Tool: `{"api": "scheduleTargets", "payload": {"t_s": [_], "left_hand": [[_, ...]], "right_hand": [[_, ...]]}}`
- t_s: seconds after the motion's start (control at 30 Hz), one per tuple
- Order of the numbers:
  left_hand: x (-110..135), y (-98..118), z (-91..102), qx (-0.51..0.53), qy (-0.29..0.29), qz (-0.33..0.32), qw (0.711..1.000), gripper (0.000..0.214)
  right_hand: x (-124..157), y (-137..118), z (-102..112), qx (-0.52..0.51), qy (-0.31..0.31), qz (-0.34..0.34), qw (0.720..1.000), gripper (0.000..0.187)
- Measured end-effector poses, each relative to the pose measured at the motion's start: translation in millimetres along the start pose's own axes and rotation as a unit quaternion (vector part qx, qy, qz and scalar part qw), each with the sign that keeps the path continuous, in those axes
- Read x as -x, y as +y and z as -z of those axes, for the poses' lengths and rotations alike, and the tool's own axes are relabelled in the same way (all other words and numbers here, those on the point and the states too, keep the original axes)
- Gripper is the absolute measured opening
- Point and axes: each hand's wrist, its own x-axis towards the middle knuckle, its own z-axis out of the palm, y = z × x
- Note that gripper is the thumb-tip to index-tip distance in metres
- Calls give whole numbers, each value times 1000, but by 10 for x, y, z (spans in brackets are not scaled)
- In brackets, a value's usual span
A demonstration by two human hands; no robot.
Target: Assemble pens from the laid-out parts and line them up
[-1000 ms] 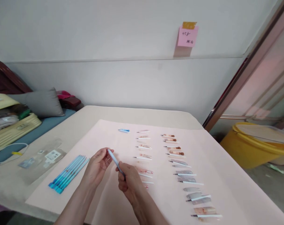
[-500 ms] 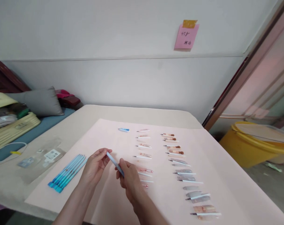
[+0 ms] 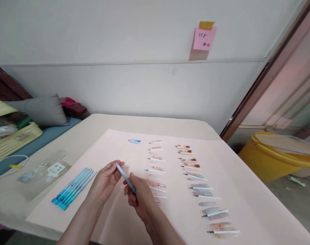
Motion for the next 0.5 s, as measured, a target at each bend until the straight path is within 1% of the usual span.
{"api": "scheduleTargets", "payload": {"t_s": [0.13, 0.3, 0.5], "left_hand": [[-11, -22, 3, 30, 9, 12, 999, 16], [-28, -42, 10, 82, 33, 17, 996, 9], [-16, -32, 14, 41, 24, -3, 999, 9]], "right_hand": [[-1, -5, -7, 36, 3, 9, 999, 31], [-11, -3, -19, 62, 21, 35, 997, 29], [4, 0, -56, 93, 36, 62, 993, 21]]}}
